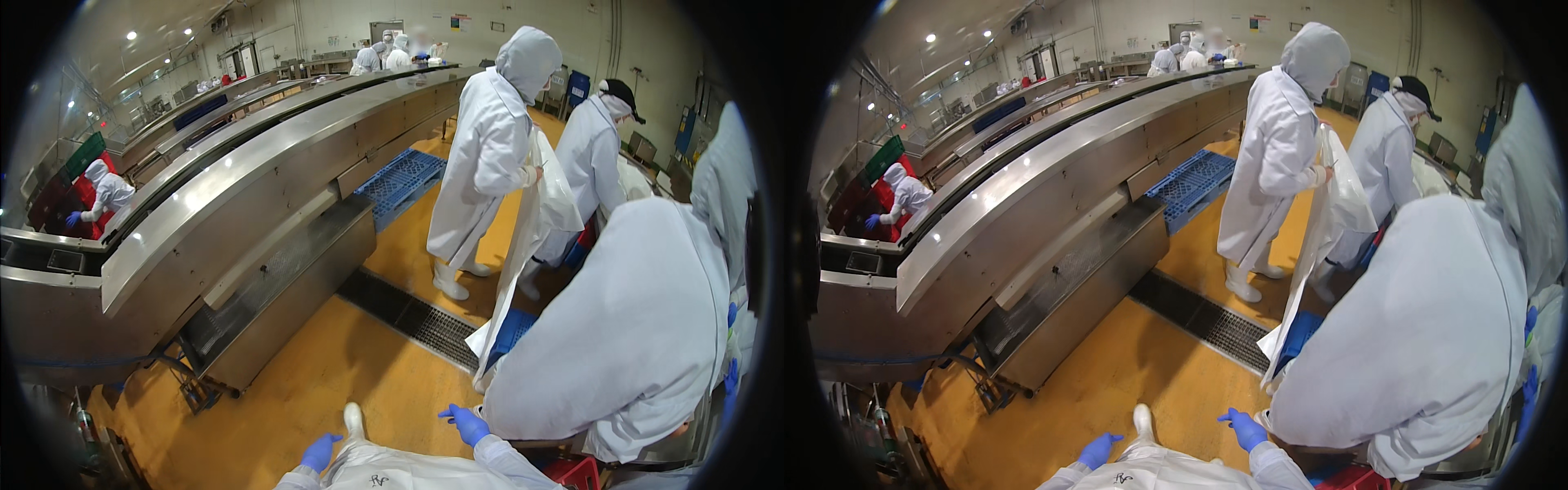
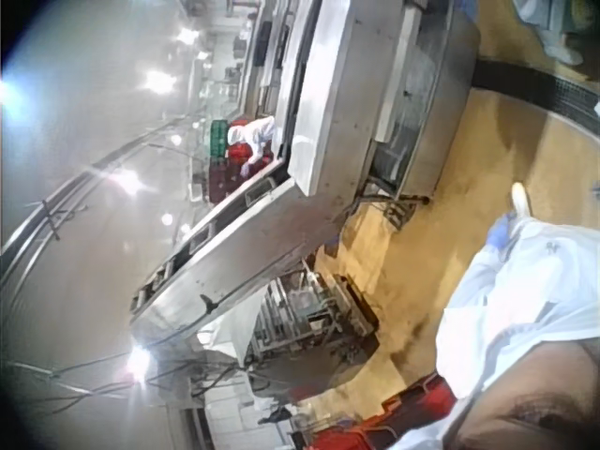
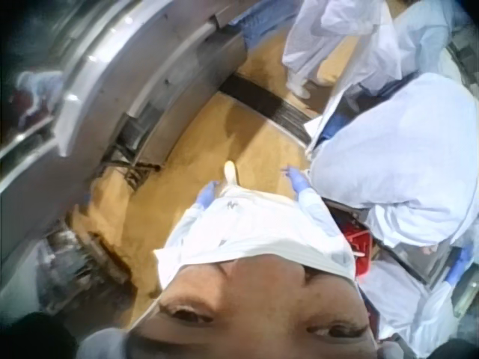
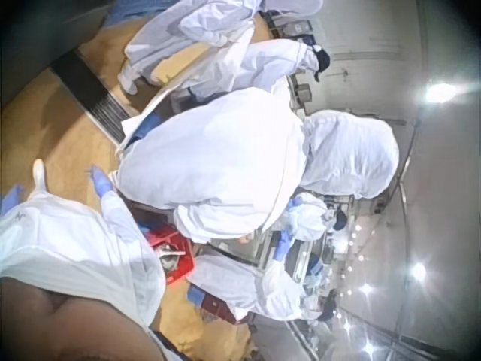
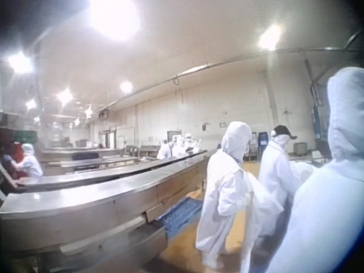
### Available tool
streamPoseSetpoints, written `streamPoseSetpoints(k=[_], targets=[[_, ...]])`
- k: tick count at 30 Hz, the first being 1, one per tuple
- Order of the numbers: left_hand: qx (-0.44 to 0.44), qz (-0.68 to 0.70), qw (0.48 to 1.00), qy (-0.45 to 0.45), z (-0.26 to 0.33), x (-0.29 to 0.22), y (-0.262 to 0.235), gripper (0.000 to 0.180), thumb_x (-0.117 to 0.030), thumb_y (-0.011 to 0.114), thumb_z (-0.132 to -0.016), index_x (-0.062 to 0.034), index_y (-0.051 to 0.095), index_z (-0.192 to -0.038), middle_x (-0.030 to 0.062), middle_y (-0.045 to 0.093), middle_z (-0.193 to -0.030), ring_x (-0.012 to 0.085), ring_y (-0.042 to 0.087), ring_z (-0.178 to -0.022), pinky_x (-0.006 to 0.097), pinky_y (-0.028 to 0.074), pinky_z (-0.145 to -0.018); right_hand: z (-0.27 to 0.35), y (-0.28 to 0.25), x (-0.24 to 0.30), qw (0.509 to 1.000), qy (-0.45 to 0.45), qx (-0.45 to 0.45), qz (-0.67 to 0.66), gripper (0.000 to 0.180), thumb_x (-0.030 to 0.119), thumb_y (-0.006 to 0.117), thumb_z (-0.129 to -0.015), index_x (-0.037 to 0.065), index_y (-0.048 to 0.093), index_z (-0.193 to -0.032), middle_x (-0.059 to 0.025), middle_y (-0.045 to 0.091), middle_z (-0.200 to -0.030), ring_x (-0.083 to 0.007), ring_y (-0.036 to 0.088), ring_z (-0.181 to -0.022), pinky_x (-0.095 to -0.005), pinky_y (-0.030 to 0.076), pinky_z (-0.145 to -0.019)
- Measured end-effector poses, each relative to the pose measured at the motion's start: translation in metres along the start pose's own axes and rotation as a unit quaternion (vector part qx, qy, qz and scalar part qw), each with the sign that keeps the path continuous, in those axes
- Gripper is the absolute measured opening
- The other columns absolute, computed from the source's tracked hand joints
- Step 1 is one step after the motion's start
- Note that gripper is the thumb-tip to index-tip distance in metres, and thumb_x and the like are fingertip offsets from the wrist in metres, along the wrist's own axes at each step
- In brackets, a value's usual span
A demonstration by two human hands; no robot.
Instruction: The person puts on gloves and uses shears to cut a white fabric sheet held by a coworker. The person then moves to a stainless steel table and rearranges several digital scales.
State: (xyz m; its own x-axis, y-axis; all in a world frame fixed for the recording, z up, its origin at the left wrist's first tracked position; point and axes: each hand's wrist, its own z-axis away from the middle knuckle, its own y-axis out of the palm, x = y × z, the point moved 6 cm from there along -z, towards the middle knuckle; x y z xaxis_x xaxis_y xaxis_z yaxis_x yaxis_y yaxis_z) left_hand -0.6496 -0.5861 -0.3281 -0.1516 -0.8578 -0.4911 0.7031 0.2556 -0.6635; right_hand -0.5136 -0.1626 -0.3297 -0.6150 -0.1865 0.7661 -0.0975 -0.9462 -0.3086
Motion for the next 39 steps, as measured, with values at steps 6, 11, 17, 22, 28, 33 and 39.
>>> streamPoseSetpoints(k=[6,11,17,22,28,33,39], targets=[[-0.148,0.660,0.727,0.119,-0.098,-0.073,-0.266,0.051,-0.040,0.052,-0.104,-0.0066,0.051,-0.143,0.0094,0.064,-0.127,0.0216,0.059,-0.113,0.036,0.045,-0.100,-0.056,-0.105,0.275,0.868,-0.097,-0.100,-0.476,0.025,0.032,0.061,-0.100,0.012,0.063,-0.115,-0.0038,0.066,-0.100,-0.0193,0.067,-0.091,-0.0330,0.053,-0.078],[-0.244,0.466,0.598,0.604,0.010,-0.162,-0.587,0.047,-0.024,0.041,-0.109,-0.0039,0.043,-0.151,0.0075,0.059,-0.129,0.0227,0.053,-0.124,0.039,0.043,-0.110,0.106,-0.221,0.501,0.663,-0.563,-0.488,-0.072,0.022,0.012,0.057,-0.101,0.003,0.060,-0.120,-0.0081,0.063,-0.109,-0.0212,0.063,-0.095,-0.0330,0.052,-0.088],[-0.063,0.040,0.636,0.768,0.065,-0.253,-0.609,0.019,-0.018,0.065,-0.091,-0.0051,0.074,-0.081,0.0062,0.068,-0.081,0.0206,0.067,-0.072,0.041,0.052,-0.075,0.164,-0.099,0.578,0.790,-0.562,-0.179,0.168,0.020,0.018,0.064,-0.094,-0.001,0.069,-0.097,-0.0125,0.068,-0.087,-0.0273,0.066,-0.079,-0.0360,0.053,-0.076],[-0.283,0.114,0.873,0.380,-0.028,-0.235,-0.594,0.005,-0.004,0.072,-0.082,-0.0012,0.072,-0.079,0.0048,0.064,-0.074,0.0135,0.064,-0.075,0.028,0.052,-0.067,0.085,-0.111,0.562,0.956,-0.161,-0.176,0.172,0.027,0.023,0.059,-0.096,-0.001,0.070,-0.094,-0.0088,0.069,-0.083,-0.0204,0.065,-0.079,-0.0327,0.050,-0.077],[-0.179,0.220,0.914,0.289,-0.054,-0.210,-0.589,0.009,-0.007,0.069,-0.084,-0.0022,0.075,-0.079,0.0026,0.068,-0.076,0.0052,0.061,-0.068,0.021,0.048,-0.063,0.044,-0.111,0.539,0.958,-0.185,-0.186,0.112,0.031,0.026,0.058,-0.097,-0.002,0.070,-0.098,-0.0075,0.069,-0.086,-0.0159,0.064,-0.084,-0.0301,0.050,-0.080],[-0.223,0.339,0.866,0.294,-0.059,-0.176,-0.579,0.012,0.000,0.063,-0.091,0.0074,0.070,-0.086,0.0089,0.070,-0.081,0.0116,0.062,-0.070,0.024,0.050,-0.066,0.012,-0.095,0.544,0.952,-0.230,-0.181,0.089,0.034,0.028,0.057,-0.100,-0.003,0.069,-0.106,-0.0078,0.071,-0.097,-0.0154,0.065,-0.092,-0.0282,0.049,-0.085],[-0.270,0.283,0.826,0.407,-0.076,-0.160,-0.578,0.011,0.004,0.057,-0.098,0.0103,0.065,-0.094,0.0139,0.070,-0.088,0.0167,0.063,-0.072,0.027,0.052,-0.068,0.000,-0.092,0.536,0.942,-0.262,-0.198,0.065,0.029,0.023,0.058,-0.100,-0.001,0.068,-0.112,-0.0077,0.070,-0.105,-0.0165,0.064,-0.100,-0.0287,0.048,-0.091]])
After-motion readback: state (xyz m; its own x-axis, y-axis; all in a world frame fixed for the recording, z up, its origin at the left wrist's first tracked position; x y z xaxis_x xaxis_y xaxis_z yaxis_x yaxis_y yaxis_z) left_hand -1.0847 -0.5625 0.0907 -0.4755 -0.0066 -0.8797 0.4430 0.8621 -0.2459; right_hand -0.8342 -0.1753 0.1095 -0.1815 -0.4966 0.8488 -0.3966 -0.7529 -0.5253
